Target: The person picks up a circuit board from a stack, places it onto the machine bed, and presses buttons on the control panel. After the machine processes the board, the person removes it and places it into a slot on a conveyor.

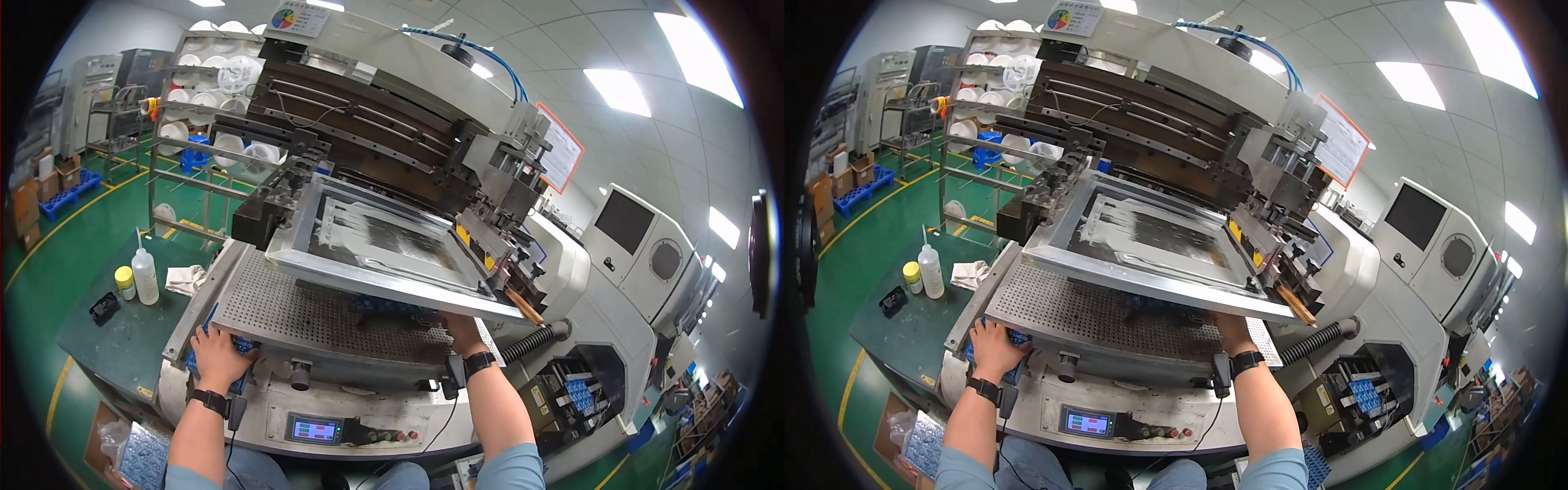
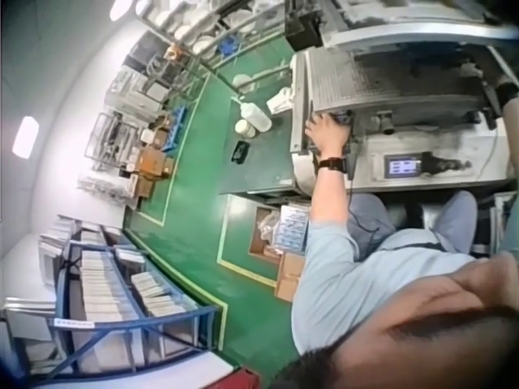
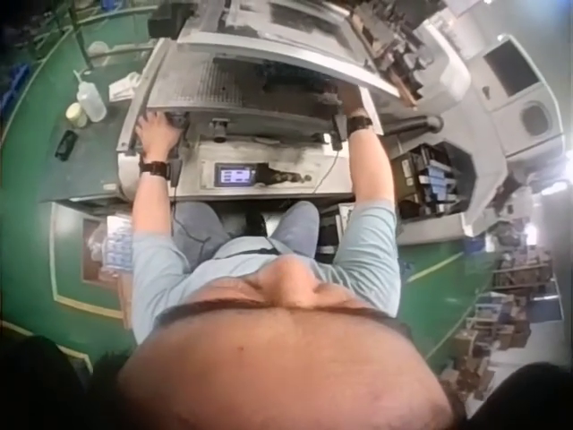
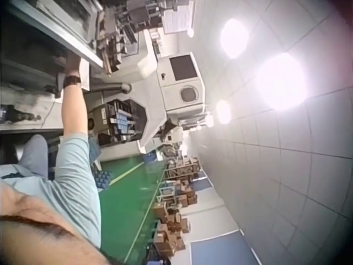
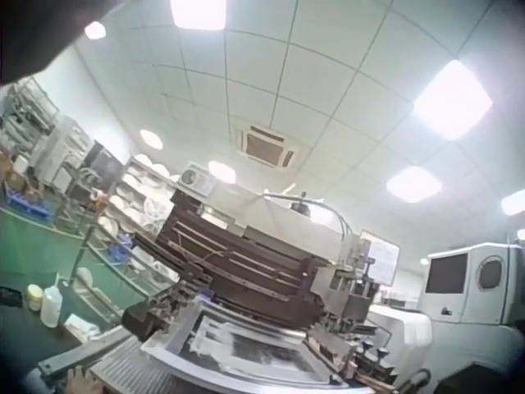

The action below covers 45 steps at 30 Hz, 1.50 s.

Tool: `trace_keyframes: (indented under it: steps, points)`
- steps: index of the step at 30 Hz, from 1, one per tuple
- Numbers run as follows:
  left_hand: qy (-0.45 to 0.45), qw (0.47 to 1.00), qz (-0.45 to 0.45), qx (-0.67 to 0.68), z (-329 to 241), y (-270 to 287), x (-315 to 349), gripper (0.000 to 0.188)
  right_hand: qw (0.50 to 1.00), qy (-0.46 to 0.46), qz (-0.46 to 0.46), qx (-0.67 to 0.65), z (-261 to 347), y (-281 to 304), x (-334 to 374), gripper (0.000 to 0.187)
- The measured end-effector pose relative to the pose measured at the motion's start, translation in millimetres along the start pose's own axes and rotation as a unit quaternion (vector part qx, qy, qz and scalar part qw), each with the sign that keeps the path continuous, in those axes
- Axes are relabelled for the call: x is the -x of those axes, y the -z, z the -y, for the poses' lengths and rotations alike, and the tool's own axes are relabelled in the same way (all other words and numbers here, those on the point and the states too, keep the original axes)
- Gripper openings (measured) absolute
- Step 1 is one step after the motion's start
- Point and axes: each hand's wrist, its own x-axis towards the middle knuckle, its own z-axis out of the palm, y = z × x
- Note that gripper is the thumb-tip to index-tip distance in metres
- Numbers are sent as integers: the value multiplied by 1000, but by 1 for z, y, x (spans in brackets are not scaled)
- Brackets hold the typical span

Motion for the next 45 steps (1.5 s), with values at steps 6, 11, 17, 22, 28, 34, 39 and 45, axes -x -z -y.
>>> trace_keyframes:
  steps: [6, 11, 17, 22, 28, 34, 39, 45]
  points:
    - [-10, 1000, -9, -5, -5, -3, 2, 85, 949, -268, -80, -142, -10, 85, 38, 10]
    - [-21, 1000, -1, -17, 1, -11, 1, 81, 928, -320, -74, -175, -40, 174, 95, 15]
    - [-22, 999, -9, -34, 10, -22, -2, 79, 867, -396, -107, -283, -103, 222, 131, 24]
    - [-31, 999, 17, 2, 14, -18, -13, 78, 835, -373, -115, -387, -144, 231, 121, 25]
    - [-25, 995, 38, 90, 14, 24, -6, 77, 833, -332, -147, -418, -137, 215, 115, 22]
    - [-31, 999, 31, -8, 60, 18, -4, 71, 842, -332, -192, -379, -110, 211, 130, 19]
    - [71, 994, 79, 18, 89, 59, 11, 70, 938, -197, -208, -197, -64, 200, 137, 17]
    - [19, 990, -49, 130, 104, 53, -22, 49, 989, -22, -11, 148, 92, 130, 163, 17]
